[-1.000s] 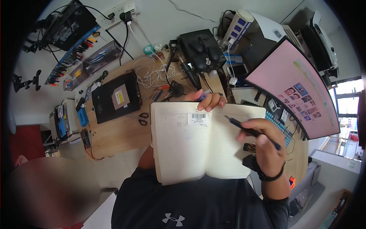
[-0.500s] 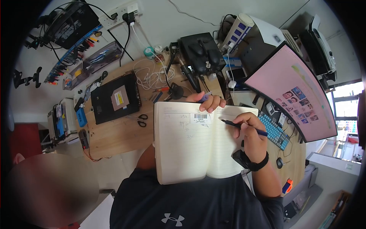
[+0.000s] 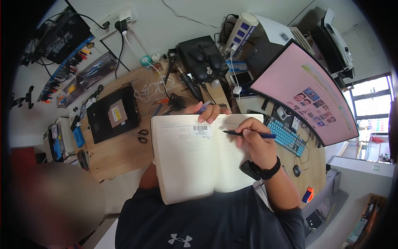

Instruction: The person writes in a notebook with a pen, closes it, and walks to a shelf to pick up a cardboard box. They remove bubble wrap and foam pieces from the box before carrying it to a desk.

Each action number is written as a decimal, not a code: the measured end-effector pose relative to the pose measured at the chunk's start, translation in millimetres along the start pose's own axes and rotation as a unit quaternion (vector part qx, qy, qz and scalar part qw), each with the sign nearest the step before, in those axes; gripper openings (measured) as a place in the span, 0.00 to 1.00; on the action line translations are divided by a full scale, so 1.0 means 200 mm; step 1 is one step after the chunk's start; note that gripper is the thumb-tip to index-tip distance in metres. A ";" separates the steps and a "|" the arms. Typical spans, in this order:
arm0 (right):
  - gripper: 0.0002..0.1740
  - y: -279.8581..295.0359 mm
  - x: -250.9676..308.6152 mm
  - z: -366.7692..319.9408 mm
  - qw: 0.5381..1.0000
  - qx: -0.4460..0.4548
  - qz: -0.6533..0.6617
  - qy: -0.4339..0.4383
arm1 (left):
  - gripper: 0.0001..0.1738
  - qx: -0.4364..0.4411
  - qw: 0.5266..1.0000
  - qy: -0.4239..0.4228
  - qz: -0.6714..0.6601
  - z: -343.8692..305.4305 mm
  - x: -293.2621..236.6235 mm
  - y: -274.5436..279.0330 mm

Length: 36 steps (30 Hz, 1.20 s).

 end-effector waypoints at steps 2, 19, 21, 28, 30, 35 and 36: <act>0.07 -0.02 0.03 0.00 1.000 0.000 -0.013 0.012 | 0.30 -0.001 1.000 -0.003 0.009 0.01 0.00 0.00; 0.11 -0.03 0.02 -0.03 0.988 -0.003 -0.147 0.055 | 0.29 -0.035 0.999 -0.001 0.009 0.01 0.02 -0.02; 0.10 -0.04 0.03 -0.02 0.984 0.005 -0.167 0.055 | 0.29 -0.041 0.999 0.008 0.018 0.00 0.01 -0.03; 0.10 -0.04 0.04 -0.03 0.987 -0.007 -0.155 0.046 | 0.29 -0.056 0.998 0.008 0.039 0.00 0.01 -0.04; 0.09 -0.03 0.03 -0.03 0.983 0.014 -0.172 0.061 | 0.29 -0.041 0.998 0.002 0.039 0.00 0.02 -0.01; 0.08 -0.03 0.01 -0.04 0.986 0.007 -0.154 0.063 | 0.29 -0.035 0.999 -0.004 0.037 0.00 0.03 -0.01; 0.08 -0.03 0.01 -0.04 0.986 0.007 -0.154 0.065 | 0.29 -0.025 0.999 -0.008 0.043 0.01 0.02 -0.01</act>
Point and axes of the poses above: each hand's wrist, its own z-axis towards the middle knuckle, its own y-axis out of the back of the hand, x = y × z, the point moved 2 cm from there along z, towards the middle knuckle, and after that the axes turned 14 degrees about y, right-handed, at the moved point
